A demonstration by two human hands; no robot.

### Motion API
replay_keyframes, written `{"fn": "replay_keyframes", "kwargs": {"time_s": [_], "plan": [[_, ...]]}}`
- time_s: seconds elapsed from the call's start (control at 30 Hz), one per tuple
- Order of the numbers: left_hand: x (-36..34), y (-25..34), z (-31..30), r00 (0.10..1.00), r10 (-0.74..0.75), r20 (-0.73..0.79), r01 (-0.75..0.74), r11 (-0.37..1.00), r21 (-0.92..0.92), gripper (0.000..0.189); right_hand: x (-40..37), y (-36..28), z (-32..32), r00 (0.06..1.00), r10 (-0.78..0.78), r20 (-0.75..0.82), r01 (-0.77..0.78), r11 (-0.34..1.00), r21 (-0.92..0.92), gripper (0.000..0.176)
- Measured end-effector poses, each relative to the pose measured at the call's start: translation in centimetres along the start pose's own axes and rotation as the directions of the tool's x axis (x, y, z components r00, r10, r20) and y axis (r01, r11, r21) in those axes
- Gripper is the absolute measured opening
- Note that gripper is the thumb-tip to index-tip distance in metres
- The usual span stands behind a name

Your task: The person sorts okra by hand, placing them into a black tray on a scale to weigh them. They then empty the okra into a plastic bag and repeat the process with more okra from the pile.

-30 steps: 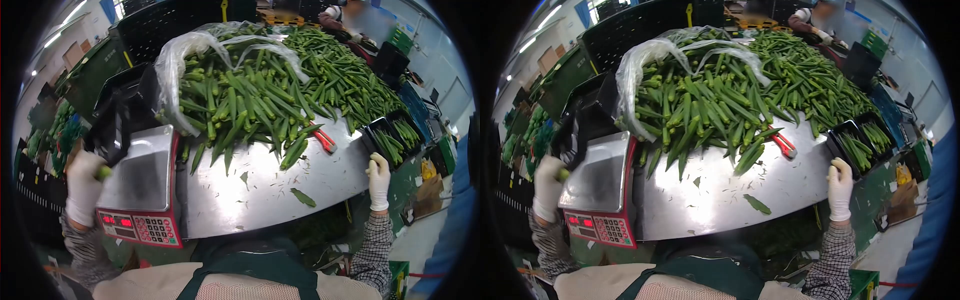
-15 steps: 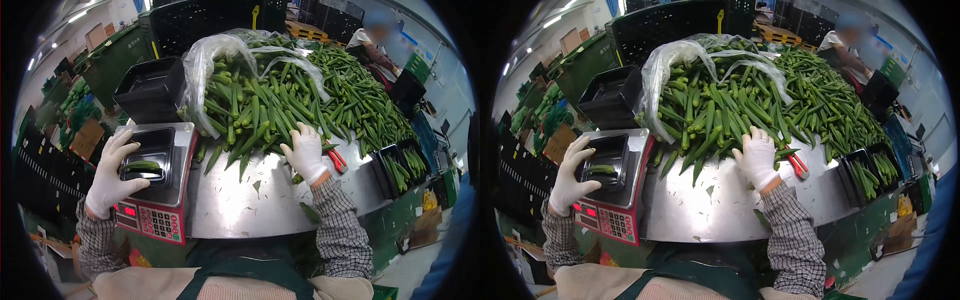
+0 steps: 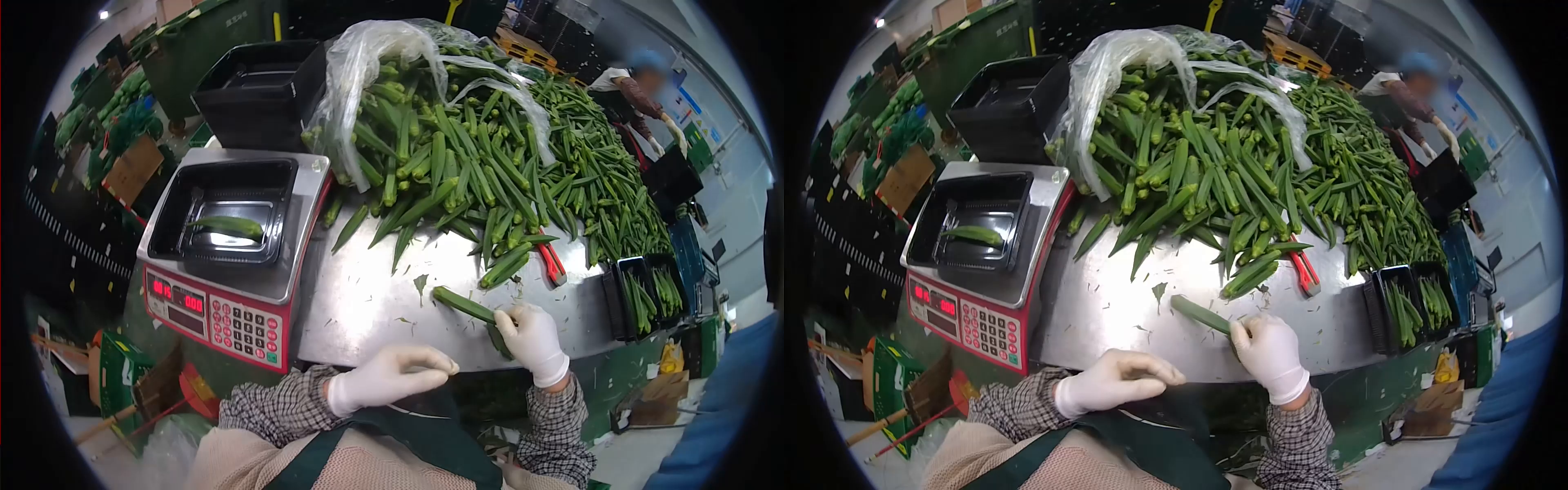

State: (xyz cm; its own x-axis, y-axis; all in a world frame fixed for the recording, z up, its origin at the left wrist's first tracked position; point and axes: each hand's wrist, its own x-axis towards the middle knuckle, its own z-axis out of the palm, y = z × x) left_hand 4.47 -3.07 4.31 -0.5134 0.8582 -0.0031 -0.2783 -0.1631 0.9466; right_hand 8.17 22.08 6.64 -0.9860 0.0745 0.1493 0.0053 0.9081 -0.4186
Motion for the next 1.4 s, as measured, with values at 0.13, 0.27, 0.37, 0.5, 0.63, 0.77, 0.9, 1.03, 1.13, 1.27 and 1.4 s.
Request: {"fn": "replay_keyframes", "kwargs": {"time_s": [0.13, 0.27, 0.37, 0.5, 0.63, 0.77, 0.9, 1.03, 1.13, 1.27, 1.4], "plan": [[1.7, -2.6, 0.4, 0.975, -0.204, -0.088, 0.148, 0.89, -0.431, 0.032, -1.0, -1.5, -1.2, 0.99, 0.135, -0.025, -0.125, 0.961, 0.246, 0.023], [4.0, -4.0, -0.3, 0.962, -0.168, -0.213, -0.062, 0.631, -0.774, 0.033, -1.2, -3.0, 0.8, 0.995, -0.007, 0.097, -0.025, 0.946, 0.323, 0.02], [4.9, -5.0, -1.8, 0.934, -0.11, -0.341, -0.242, 0.508, -0.827, 0.022, 0.6, -4.5, 0.3, 0.966, -0.055, 0.251, -0.046, 0.923, 0.381, 0.015], [4.9, -4.9, -2.9, 0.913, -0.096, -0.397, -0.299, 0.506, -0.809, 0.018, 6.7, -3.9, 4.3, 0.991, -0.124, -0.06, 0.137, 0.925, 0.355, 0.017], [4.8, -5.2, -3.0, 0.929, -0.14, -0.342, -0.217, 0.542, -0.812, 0.022, 12.7, -6.8, 7.3, 0.962, -0.266, 0.053, 0.271, 0.957, -0.103, 0.041], [4.4, -4.3, -3.1, 0.929, -0.149, -0.338, -0.199, 0.569, -0.798, 0.024, 14.5, -6.3, 8.4, 0.974, -0.226, -0.033, 0.218, 0.962, -0.163, 0.039], [4.5, -5.1, -3.2, 0.937, -0.16, -0.31, -0.169, 0.568, -0.805, 0.026, 10.3, -4.7, 4.3, 0.987, 0.155, -0.033, -0.077, 0.65, 0.756, 0.024], [4.7, -3.1, -2.3, 0.925, -0.195, -0.326, -0.19, 0.506, -0.842, 0.032, 4.9, -4.4, 0.7, 0.924, -0.073, 0.376, -0.221, 0.701, 0.678, 0.026], [4.8, -3.8, -2.3, 0.944, -0.14, -0.298, -0.207, 0.454, -0.867, 0.033, 4.3, -6.3, -0.9, 0.807, -0.312, 0.501, 0.016, 0.86, 0.51, 0.031], [4.9, -4.8, -2.8, 0.946, -0.13, -0.298, -0.217, 0.428, -0.877, 0.036, 8.5, -6.0, -1.0, 0.928, 0.016, 0.373, -0.256, 0.753, 0.606, 0.034], [4.9, -4.6, -2.8, 0.94, -0.176, -0.293, -0.178, 0.479, -0.859, 0.039, 16.1, -6.4, 4.4, 0.938, -0.284, -0.199, 0.235, 0.942, -0.239, 0.067]]}}
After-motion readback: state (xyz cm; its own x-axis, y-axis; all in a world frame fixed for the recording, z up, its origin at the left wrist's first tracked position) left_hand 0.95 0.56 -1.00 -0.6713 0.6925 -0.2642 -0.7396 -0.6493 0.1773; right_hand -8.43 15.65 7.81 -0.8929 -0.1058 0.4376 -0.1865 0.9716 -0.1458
